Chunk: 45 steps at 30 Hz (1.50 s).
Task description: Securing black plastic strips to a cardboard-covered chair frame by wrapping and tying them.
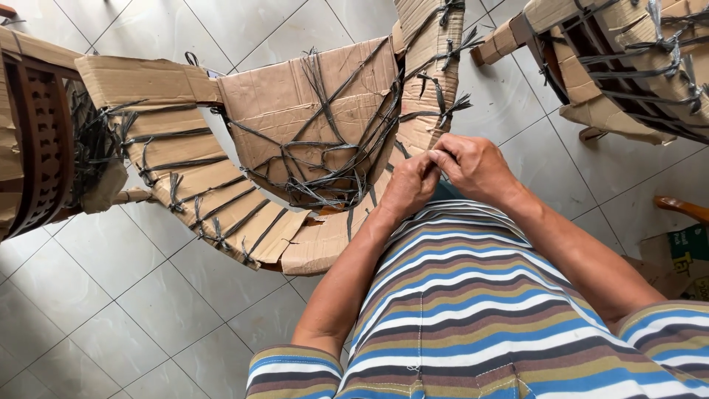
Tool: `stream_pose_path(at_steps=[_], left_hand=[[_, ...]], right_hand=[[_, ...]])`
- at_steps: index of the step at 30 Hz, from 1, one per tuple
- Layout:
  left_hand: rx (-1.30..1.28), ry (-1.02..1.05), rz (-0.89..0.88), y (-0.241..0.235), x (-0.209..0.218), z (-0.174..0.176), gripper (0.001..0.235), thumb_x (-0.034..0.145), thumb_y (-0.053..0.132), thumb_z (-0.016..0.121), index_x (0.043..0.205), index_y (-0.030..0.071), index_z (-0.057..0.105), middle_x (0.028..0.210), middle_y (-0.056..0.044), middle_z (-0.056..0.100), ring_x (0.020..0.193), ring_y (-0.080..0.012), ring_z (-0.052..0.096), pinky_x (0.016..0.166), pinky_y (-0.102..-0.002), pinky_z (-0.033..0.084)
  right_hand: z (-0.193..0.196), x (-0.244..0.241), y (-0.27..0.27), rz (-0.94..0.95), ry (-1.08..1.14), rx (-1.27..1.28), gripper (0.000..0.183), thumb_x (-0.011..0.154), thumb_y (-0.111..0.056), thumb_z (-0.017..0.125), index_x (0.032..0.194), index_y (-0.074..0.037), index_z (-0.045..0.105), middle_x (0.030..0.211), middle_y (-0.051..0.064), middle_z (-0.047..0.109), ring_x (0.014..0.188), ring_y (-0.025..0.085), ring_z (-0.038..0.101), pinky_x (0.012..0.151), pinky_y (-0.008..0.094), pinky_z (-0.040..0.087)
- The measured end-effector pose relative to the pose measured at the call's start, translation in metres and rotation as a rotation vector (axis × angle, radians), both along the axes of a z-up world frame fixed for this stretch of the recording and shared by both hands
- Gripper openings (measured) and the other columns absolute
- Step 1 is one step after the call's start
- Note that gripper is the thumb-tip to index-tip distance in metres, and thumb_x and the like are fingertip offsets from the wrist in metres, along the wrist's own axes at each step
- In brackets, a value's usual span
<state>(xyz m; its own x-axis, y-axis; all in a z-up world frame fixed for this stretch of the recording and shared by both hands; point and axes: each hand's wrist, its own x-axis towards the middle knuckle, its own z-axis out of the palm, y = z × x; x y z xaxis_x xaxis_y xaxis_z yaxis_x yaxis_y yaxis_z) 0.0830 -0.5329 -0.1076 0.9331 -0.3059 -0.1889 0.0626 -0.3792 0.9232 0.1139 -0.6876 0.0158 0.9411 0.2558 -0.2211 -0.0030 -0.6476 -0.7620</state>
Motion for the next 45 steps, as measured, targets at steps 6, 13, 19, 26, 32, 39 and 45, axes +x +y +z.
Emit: stream_pose_path(at_steps=[6, 13, 19, 26, 32, 39, 45], left_hand=[[-0.069, 0.307, 0.100, 0.008, 0.022, 0.048, 0.045, 0.103, 0.050, 0.055, 0.074, 0.020, 0.072, 0.056, -0.003, 0.066, 0.065, -0.0244, 0.071, 0.072, -0.038, 0.057], [-0.102, 0.404, 0.155, 0.008, 0.025, 0.048, 0.049, 0.104, 0.046, 0.054, 0.075, 0.014, 0.076, 0.059, -0.007, 0.070, 0.066, -0.0217, 0.073, 0.071, -0.039, 0.058], [-0.157, 0.462, 0.173, 0.012, 0.031, 0.055, 0.049, 0.103, 0.043, 0.054, 0.073, 0.009, 0.074, 0.059, -0.009, 0.070, 0.063, -0.0188, 0.072, 0.068, -0.035, 0.058], [-0.087, 0.435, 0.158, 0.016, 0.035, 0.045, 0.049, 0.103, 0.046, 0.053, 0.077, 0.011, 0.076, 0.062, -0.011, 0.071, 0.070, -0.0265, 0.073, 0.071, -0.039, 0.057], [0.028, 0.321, 0.107, 0.019, 0.040, 0.036, 0.042, 0.102, 0.047, 0.057, 0.084, 0.015, 0.077, 0.074, -0.015, 0.073, 0.085, -0.0409, 0.072, 0.077, -0.048, 0.056], [-0.129, 0.441, 0.215, 0.013, 0.033, 0.006, 0.031, 0.098, 0.038, 0.063, 0.081, 0.015, 0.076, 0.067, -0.005, 0.073, 0.072, -0.0180, 0.073, 0.073, -0.034, 0.057], [-0.198, 0.430, 0.259, 0.011, 0.034, 0.023, 0.029, 0.097, 0.033, 0.064, 0.077, 0.015, 0.076, 0.059, -0.005, 0.069, 0.060, -0.0115, 0.066, 0.061, -0.026, 0.054]], right_hand=[[-0.018, 0.005, -0.017, -0.073, -0.068, 0.141, 0.023, 0.107, -0.029, 0.066, 0.124, -0.014, 0.071, 0.109, 0.013, 0.068, 0.083, 0.026, 0.065, 0.075, 0.042, 0.053], [-0.043, 0.003, -0.016, 0.005, -0.036, 0.193, 0.019, 0.104, -0.014, 0.066, 0.121, -0.010, 0.074, 0.102, 0.017, 0.068, 0.084, 0.035, 0.067, 0.076, 0.044, 0.054], [-0.048, 0.007, -0.012, -0.018, -0.083, 0.179, 0.011, 0.100, -0.012, 0.070, 0.110, -0.011, 0.075, 0.095, 0.013, 0.067, 0.082, 0.029, 0.067, 0.072, 0.039, 0.053], [-0.054, 0.006, -0.014, -0.057, -0.116, 0.155, 0.009, 0.101, -0.007, 0.069, 0.109, -0.009, 0.073, 0.092, 0.013, 0.066, 0.085, 0.032, 0.069, 0.073, 0.041, 0.055], [-0.053, -0.004, -0.021, -0.240, 0.026, 0.270, 0.009, 0.107, -0.002, 0.060, 0.112, -0.003, 0.067, 0.090, 0.014, 0.069, 0.081, 0.020, 0.067, 0.070, 0.034, 0.056], [-0.031, -0.002, -0.015, -0.297, 0.091, 0.314, 0.020, 0.103, 0.003, 0.056, 0.120, -0.003, 0.067, 0.089, 0.014, 0.069, 0.080, 0.017, 0.065, 0.069, 0.032, 0.057], [-0.054, -0.005, -0.011, -0.124, -0.123, 0.092, 0.026, 0.098, 0.001, 0.055, 0.111, -0.009, 0.076, 0.087, 0.016, 0.068, 0.086, 0.036, 0.070, 0.071, 0.044, 0.057]])
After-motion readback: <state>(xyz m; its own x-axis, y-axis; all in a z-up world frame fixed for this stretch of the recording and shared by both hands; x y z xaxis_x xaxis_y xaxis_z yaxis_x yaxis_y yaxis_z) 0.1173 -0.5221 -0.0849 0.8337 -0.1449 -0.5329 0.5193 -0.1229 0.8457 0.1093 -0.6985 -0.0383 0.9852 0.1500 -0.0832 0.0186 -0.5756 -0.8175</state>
